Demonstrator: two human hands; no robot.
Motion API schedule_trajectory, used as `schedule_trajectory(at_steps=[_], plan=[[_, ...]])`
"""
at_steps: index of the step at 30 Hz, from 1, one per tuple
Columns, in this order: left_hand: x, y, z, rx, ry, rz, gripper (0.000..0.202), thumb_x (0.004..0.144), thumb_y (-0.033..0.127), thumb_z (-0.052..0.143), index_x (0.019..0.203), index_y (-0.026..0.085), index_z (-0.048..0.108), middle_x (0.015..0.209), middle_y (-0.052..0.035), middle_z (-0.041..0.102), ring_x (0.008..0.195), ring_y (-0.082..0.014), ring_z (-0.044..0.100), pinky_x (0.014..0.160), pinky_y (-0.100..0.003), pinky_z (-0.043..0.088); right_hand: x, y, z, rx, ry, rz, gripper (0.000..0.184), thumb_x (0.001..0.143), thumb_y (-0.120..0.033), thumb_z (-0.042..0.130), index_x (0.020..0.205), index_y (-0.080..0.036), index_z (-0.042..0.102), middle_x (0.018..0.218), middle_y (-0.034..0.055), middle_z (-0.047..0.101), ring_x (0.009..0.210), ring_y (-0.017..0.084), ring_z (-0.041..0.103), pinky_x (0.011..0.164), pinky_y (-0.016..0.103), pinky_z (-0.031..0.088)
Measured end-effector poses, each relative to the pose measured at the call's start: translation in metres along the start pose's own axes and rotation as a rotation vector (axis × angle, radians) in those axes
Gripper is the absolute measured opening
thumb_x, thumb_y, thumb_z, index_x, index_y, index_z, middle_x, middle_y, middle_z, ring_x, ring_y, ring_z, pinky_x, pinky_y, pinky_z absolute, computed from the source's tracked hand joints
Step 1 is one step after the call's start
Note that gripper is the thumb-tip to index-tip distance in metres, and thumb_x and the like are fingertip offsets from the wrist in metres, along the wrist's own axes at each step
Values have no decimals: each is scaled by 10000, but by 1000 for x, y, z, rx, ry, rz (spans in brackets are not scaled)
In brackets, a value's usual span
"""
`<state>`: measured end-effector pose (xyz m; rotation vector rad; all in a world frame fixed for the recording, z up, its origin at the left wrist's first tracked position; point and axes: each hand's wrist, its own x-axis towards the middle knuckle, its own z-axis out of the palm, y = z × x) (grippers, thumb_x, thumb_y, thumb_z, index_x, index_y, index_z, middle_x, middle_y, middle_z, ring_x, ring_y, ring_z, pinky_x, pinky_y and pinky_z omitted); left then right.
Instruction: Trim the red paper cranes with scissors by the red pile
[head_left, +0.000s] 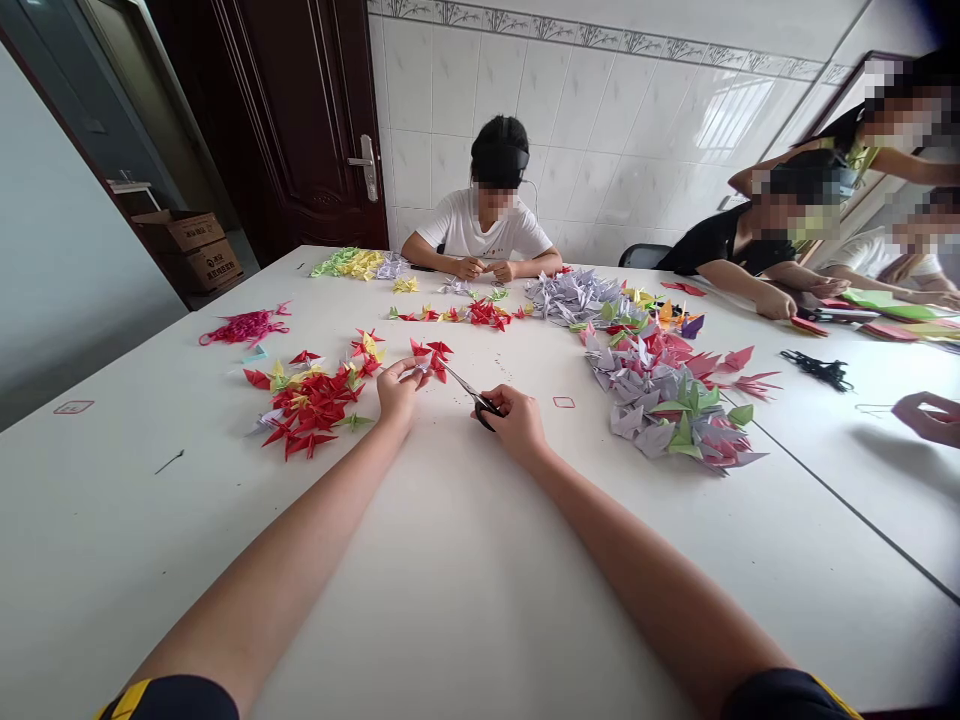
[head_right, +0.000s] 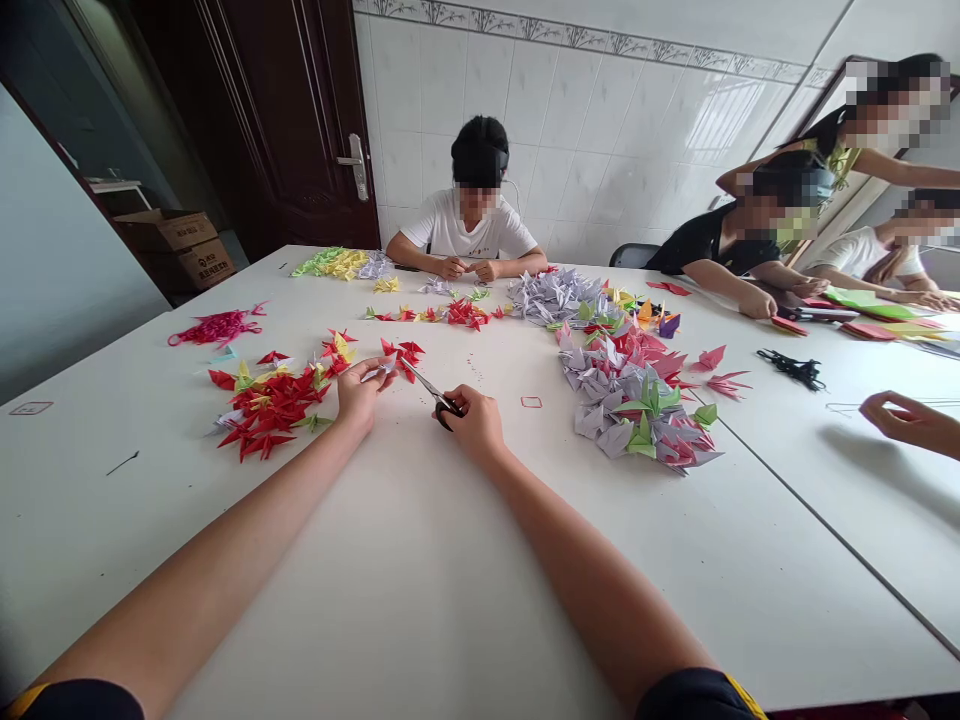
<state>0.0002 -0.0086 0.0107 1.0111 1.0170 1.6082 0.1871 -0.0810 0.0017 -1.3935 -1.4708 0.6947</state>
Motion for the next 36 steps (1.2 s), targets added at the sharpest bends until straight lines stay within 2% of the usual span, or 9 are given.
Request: schedule_trajectory(at_steps=[6,13,21,29,33,36], plan=[[0,0,-1,9,2,-6,234,682,123,637,901,126,721,861,-73,700,731,-147,677,819,-338,531,1,-1,0,36,-35,32,189,648,-252,655,833,-218,666,724,6,718,579,130,479,577,259,412],[0,0,-1,-5,-34,-5,264,662,135,637,915,139,710,956,-84,703,733,-142,677,793,-319,517,2,-1,0,75,-92,52,219,640,-262,662,851,-205,673,734,14,724,577,127,495,543,248,392],[1,2,-1,-49,-8,-31,335,608,81,572,921,159,658,914,-56,696,698,-125,667,738,-283,493,3,5,0,95,-92,45,217,656,-260,655,867,-209,662,754,14,739,594,131,524,529,239,381],[-1,4,0,-27,-48,-44,472,553,47,481,980,167,643,881,-58,712,691,-137,669,697,-267,467,2,3,-1,106,-133,59,239,646,-276,685,872,-201,673,767,26,740,616,149,563,515,246,383],[0,4,0,-75,6,-62,466,554,45,497,984,166,629,823,-47,695,666,-134,661,698,-275,474,0,1,-2,119,-142,61,244,651,-280,682,882,-202,666,776,31,745,626,157,581,523,253,395],[0,5,0,-68,-6,-60,462,551,47,498,978,165,629,826,-49,697,665,-135,658,699,-280,473,0,1,-1,105,-149,51,234,651,-277,677,873,-205,662,777,32,746,646,164,595,547,259,412]])
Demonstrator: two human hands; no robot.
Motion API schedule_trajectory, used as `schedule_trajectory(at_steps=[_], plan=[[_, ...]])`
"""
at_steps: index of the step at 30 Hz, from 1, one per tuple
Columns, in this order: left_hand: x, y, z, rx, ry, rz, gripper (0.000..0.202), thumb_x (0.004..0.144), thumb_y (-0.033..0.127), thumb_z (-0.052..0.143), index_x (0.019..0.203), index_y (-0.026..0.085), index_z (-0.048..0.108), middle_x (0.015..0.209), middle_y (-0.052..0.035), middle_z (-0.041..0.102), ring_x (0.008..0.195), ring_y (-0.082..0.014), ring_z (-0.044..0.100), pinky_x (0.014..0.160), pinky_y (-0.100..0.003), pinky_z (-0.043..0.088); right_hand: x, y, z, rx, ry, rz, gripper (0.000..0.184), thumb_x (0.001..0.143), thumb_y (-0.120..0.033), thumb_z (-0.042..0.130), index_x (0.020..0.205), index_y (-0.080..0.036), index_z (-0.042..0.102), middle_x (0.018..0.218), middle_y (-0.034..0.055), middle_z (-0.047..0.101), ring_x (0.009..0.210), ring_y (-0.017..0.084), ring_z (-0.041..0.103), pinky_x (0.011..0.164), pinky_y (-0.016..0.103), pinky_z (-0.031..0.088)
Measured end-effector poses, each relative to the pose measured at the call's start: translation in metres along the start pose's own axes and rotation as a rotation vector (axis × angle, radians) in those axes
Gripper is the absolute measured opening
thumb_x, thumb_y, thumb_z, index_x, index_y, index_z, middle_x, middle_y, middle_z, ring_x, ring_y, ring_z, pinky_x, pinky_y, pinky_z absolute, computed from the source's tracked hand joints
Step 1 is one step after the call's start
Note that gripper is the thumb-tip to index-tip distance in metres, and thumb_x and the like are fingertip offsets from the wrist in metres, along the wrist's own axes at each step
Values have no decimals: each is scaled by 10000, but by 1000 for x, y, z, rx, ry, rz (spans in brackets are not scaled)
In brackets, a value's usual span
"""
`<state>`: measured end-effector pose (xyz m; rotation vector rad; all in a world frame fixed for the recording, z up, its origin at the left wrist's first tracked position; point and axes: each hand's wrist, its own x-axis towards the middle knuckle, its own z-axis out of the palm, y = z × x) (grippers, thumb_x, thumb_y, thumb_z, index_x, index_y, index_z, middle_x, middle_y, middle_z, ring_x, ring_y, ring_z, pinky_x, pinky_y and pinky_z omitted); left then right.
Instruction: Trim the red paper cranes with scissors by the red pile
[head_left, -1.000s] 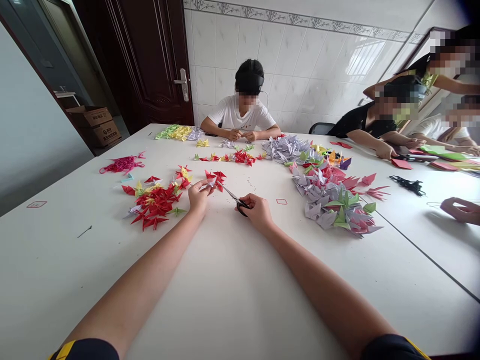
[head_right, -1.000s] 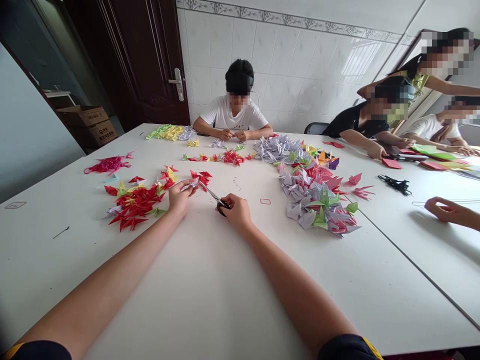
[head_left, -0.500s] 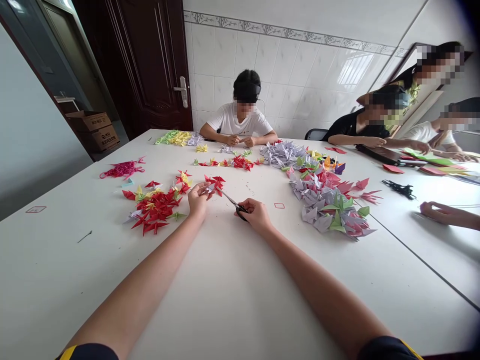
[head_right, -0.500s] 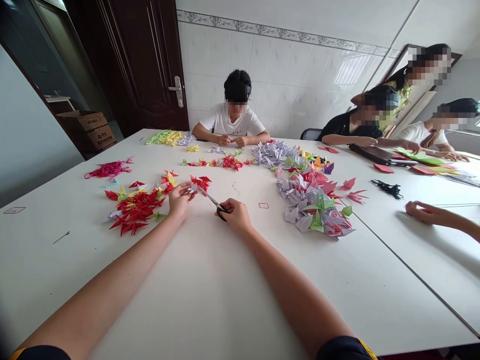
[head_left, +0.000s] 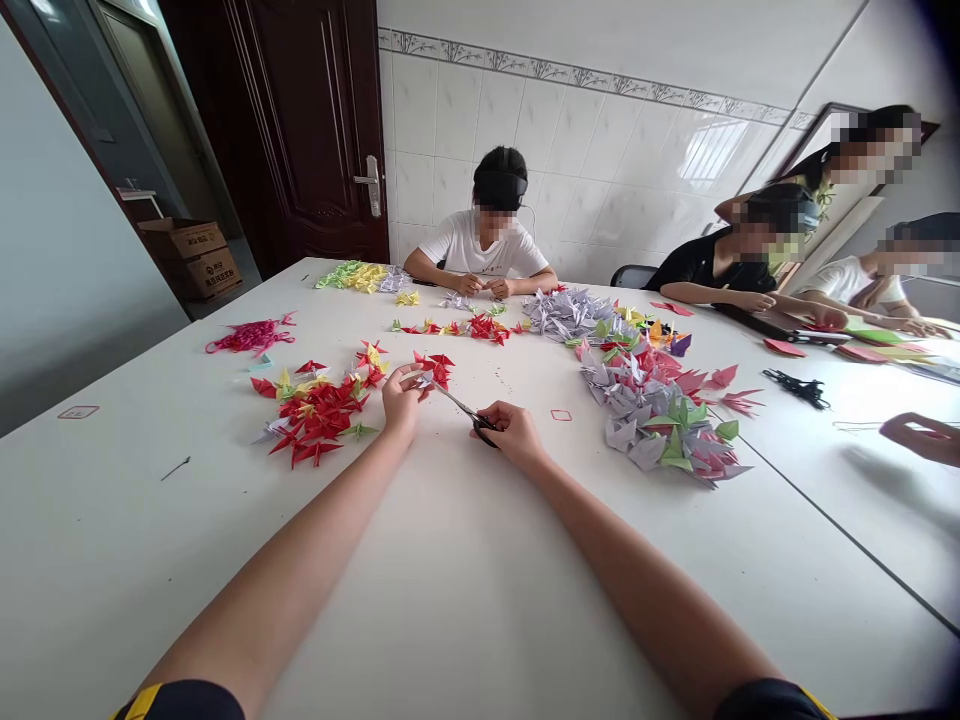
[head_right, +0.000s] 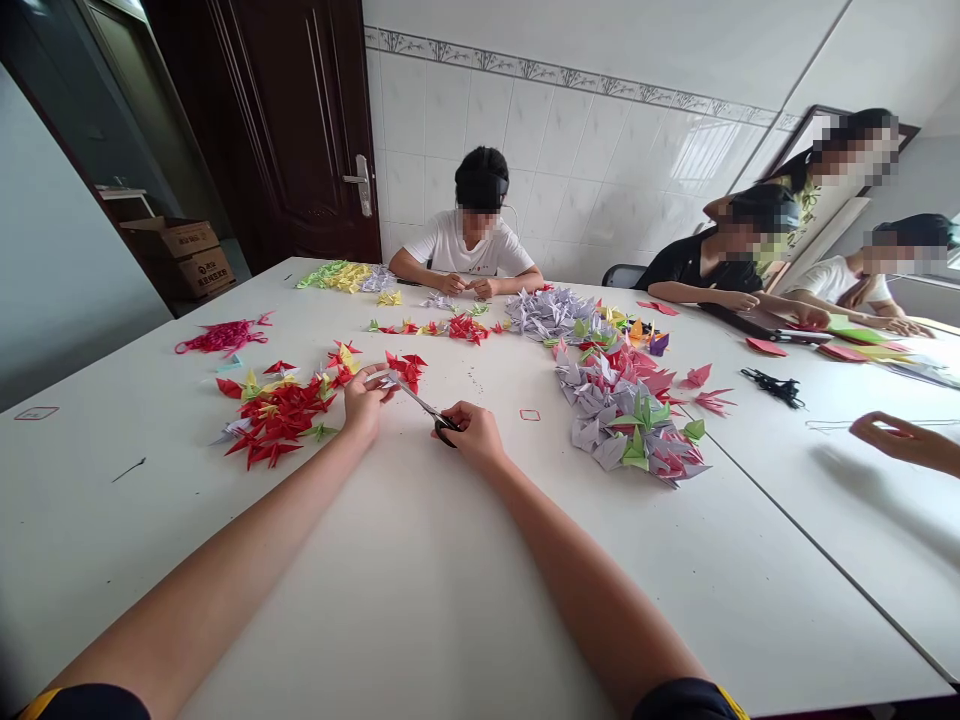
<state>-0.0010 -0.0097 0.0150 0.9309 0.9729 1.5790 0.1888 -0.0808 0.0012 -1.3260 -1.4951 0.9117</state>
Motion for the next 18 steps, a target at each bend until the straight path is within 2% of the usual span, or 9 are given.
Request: schedule_trajectory(at_steps=[4,10,14,18], plan=[[-2,1,1,22,-42,18,443,548,51,496,956,160,628,821,-58,703,683,-147,661,688,-278,466,2,3,0,-21,1,-12,224,651,-277,672,864,-207,667,769,27,744,643,160,592,534,251,405],[-1,0,0,62,-43,16,401,591,96,542,975,166,637,838,-51,701,663,-135,663,667,-262,471,3,4,0,-5,-1,1,236,662,-292,668,880,-201,666,778,33,744,611,149,581,491,239,394],[2,-1,-1,82,90,44,280,683,223,606,959,177,627,890,-67,702,678,-145,666,648,-270,494,3,1,-2,60,3,37,263,666,-316,682,897,-192,657,788,56,741,683,185,647,473,236,396],[7,-4,-3,52,256,93,166,771,309,567,877,183,588,907,-74,681,692,-136,652,625,-257,508,3,-8,-13,185,-63,98,300,641,-338,737,885,-182,658,779,81,736,691,206,667,424,229,366]])
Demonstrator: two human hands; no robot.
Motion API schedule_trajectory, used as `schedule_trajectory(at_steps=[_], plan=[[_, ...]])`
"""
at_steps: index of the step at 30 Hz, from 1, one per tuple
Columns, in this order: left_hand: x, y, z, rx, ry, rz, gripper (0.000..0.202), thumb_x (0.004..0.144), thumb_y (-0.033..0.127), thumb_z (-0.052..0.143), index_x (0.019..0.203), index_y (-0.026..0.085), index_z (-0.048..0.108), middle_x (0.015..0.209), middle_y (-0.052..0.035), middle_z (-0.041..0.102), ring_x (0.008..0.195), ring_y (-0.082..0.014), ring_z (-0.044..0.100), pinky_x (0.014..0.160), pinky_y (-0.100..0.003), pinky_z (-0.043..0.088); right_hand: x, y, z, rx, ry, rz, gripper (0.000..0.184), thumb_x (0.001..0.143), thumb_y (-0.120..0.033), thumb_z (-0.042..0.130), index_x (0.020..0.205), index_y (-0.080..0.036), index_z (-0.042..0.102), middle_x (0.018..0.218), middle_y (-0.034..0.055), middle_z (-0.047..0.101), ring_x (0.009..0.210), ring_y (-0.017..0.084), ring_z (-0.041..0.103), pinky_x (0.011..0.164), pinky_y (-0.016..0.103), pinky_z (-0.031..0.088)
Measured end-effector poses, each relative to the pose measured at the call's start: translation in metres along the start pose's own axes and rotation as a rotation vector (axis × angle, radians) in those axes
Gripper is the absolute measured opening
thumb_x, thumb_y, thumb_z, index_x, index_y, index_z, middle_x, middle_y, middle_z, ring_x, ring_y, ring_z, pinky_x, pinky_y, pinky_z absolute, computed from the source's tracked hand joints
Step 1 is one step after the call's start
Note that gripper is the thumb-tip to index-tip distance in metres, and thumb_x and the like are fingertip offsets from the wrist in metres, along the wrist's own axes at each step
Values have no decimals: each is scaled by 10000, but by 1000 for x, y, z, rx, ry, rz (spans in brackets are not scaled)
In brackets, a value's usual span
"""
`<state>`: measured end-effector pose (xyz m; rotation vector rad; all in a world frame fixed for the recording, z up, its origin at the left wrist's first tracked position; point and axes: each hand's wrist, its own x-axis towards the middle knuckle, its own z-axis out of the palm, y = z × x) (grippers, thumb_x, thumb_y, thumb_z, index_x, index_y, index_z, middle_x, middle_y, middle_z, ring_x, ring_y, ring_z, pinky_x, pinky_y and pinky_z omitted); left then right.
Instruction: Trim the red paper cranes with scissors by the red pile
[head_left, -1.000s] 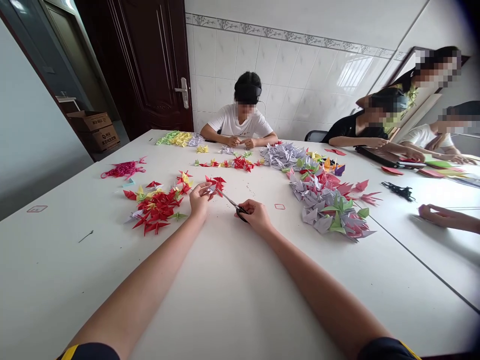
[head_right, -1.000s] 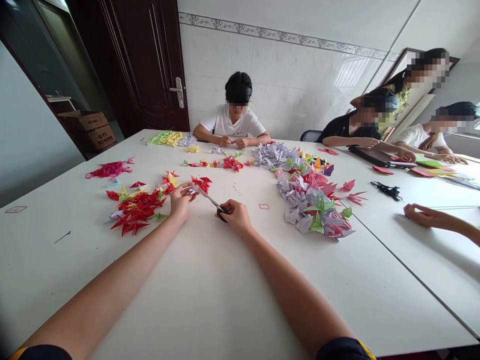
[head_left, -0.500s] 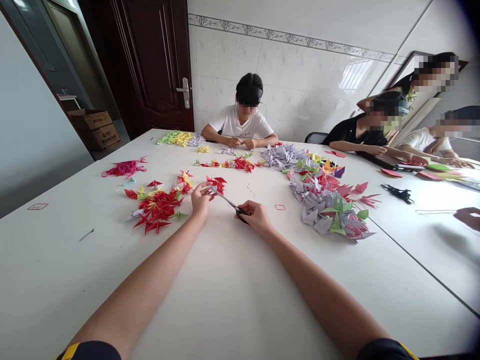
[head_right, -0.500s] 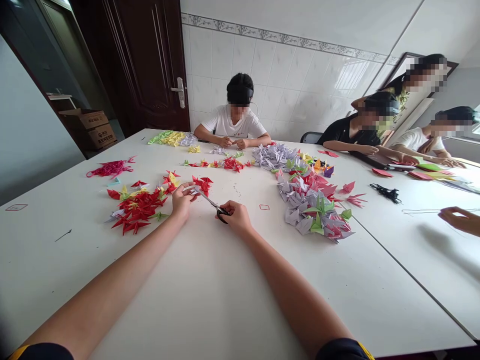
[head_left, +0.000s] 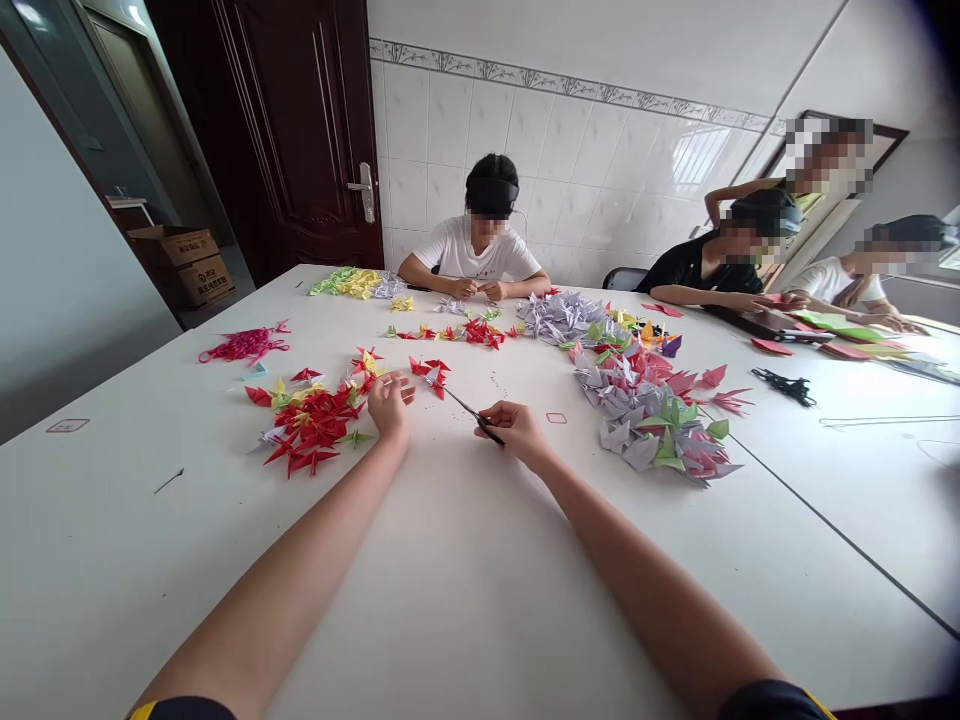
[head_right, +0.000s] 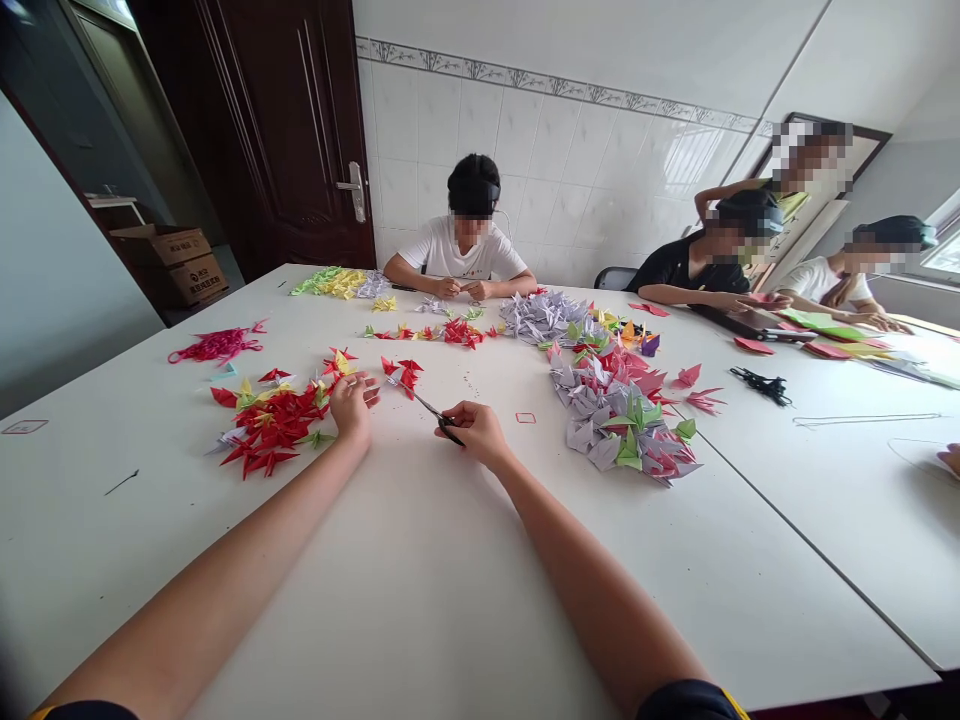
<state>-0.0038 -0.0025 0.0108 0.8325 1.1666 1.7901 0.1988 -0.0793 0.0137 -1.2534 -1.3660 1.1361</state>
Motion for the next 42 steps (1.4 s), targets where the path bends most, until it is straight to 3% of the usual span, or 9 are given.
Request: schedule_trajectory(at_steps=[4,7,12,16,24,30,34,38,42], plan=[[2,-3,-1,-3,6,15,124,800,296,537,857,189,564,871,-57,657,666,-125,641,602,-238,500,4,-13,-13,-2,-117,75,289,598,-318,788,811,-154,685,721,80,722,543,130,576,427,232,373],[1,-3,-1,-8,3,22,112,803,280,524,851,187,563,864,-54,642,656,-127,631,616,-259,516,24,-23,-18,-97,-159,117,312,556,-339,837,747,-139,693,637,64,689,454,92,499,410,234,350],[-1,-3,-1,19,-2,28,130,805,290,518,870,193,576,895,-51,641,682,-120,629,618,-242,503,76,-44,-19,-156,242,70,440,553,-451,861,751,-181,575,559,0,631,388,62,427,389,212,273],[-2,-3,-1,36,-13,21,118,783,265,517,851,192,579,873,-41,632,663,-121,621,631,-255,497,91,-44,-19,-209,280,128,445,578,-477,842,745,-195,541,568,-5,621,390,61,414,390,212,247],[-3,-7,0,305,-120,81,142,710,159,547,802,215,639,888,-47,668,802,-184,613,754,-309,482,44,-22,-13,-138,214,145,386,602,-419,821,791,-191,574,575,-4,621,419,72,426,416,224,308],[-4,-10,1,504,-328,229,273,682,84,545,864,222,694,1054,-78,686,1037,-257,602,907,-382,455,10,-13,-12,-52,151,52,382,627,-455,797,824,-197,595,617,-6,633,444,77,438,435,231,335],[-3,-14,1,578,-412,318,294,680,66,547,875,223,701,1065,-86,678,1090,-275,587,991,-427,419,0,-8,-9,-8,191,39,347,641,-436,772,825,-203,592,673,11,659,485,97,488,444,235,342],[-3,-15,1,583,-401,315,279,682,65,547,858,228,689,1060,-80,672,1083,-273,592,994,-427,426,-7,-2,2,-41,262,10,327,660,-438,740,842,-213,589,682,7,660,523,117,508,453,236,339],[-7,-12,2,623,-405,355,284,697,55,532,877,224,673,1078,-93,662,1090,-279,586,990,-432,426,-13,6,13,-168,326,-115,265,706,-411,689,868,-223,597,721,11,667,572,132,515,498,246,359]])
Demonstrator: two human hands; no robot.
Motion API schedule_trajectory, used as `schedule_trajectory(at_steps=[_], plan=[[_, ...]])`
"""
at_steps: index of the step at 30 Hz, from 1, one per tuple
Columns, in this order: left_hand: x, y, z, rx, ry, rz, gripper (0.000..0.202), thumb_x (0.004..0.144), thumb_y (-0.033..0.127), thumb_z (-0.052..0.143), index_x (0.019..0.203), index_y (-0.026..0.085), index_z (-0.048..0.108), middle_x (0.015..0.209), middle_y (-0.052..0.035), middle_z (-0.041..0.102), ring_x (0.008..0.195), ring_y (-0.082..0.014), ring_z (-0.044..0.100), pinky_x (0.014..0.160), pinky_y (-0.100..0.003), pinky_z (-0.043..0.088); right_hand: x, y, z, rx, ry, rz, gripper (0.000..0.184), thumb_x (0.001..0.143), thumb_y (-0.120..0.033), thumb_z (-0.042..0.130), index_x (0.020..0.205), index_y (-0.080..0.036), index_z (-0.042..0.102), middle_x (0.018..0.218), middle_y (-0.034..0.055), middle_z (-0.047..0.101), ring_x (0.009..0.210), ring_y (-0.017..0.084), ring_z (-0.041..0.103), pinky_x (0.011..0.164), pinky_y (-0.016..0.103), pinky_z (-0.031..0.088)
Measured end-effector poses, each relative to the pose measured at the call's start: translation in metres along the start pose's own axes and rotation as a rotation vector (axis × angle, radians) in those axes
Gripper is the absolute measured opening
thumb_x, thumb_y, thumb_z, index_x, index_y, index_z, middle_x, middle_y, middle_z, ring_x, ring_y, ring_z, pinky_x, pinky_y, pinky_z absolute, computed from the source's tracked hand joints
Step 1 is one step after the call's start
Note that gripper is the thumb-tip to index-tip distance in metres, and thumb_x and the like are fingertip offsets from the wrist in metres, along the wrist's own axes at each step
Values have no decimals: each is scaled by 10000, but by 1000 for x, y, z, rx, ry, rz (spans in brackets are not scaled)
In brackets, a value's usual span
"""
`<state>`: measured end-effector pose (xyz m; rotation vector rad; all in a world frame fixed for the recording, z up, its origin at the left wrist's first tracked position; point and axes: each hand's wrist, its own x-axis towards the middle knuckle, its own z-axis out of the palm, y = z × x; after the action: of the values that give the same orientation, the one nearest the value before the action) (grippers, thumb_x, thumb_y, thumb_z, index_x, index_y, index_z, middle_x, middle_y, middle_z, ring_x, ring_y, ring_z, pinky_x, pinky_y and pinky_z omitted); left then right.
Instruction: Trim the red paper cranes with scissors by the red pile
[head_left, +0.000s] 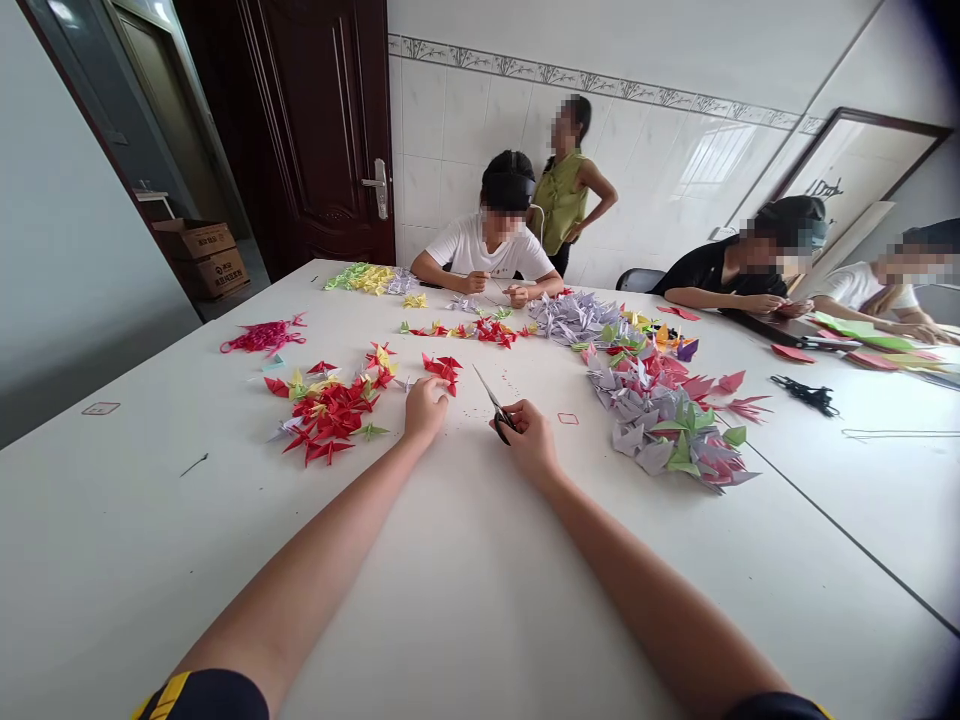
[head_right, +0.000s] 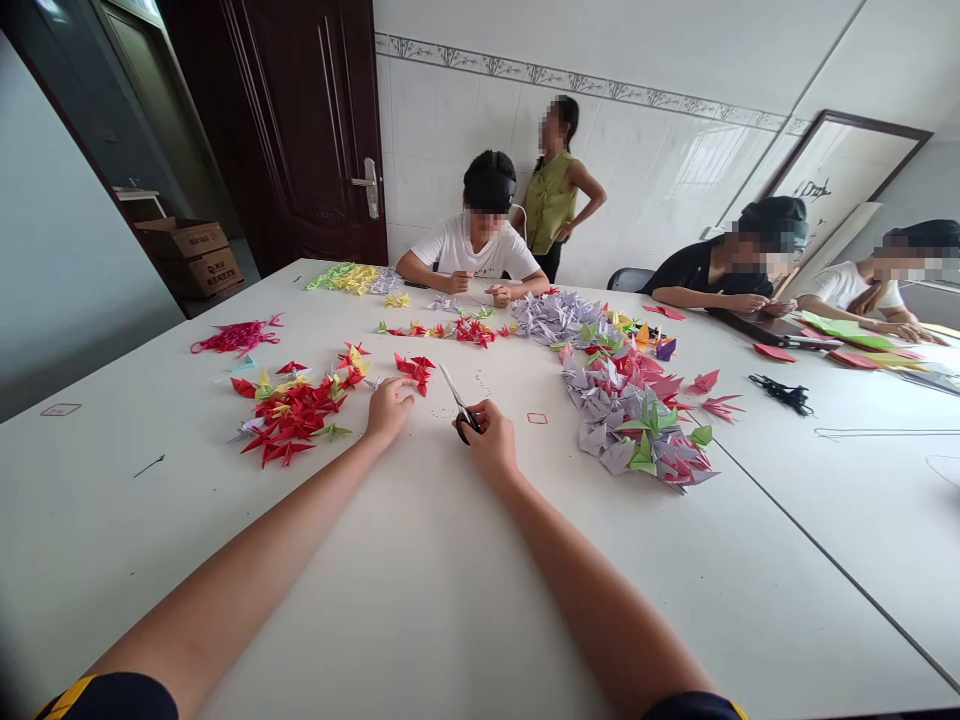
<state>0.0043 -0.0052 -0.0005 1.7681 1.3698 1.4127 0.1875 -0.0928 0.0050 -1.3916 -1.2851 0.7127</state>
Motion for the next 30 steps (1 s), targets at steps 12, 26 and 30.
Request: schedule_trajectory(at_steps=[12,26,30], plan=[[-3,-2,-10,338,225,-175,536,627,103,698,1138,210,577,1403,-209,473,1403,-432,269,1109,-647,125,-7,4,5,-198,-84,-209,188,727,-323,623,898,-246,610,729,-9,627,576,132,431,561,258,354],[-1,4,-14,518,1,-82,440,795,132,547,1210,244,643,1196,-109,630,1151,-297,533,941,-403,434,-5,1,6,-152,-75,-181,178,708,-301,617,873,-238,597,735,-9,669,584,134,463,569,261,382],[-1,3,-12,583,-55,-102,422,809,178,550,1216,224,649,1219,-122,644,1180,-335,520,953,-456,417,-5,3,7,-144,-83,-180,184,715,-316,623,882,-243,594,723,-14,667,594,140,490,578,264,395]])
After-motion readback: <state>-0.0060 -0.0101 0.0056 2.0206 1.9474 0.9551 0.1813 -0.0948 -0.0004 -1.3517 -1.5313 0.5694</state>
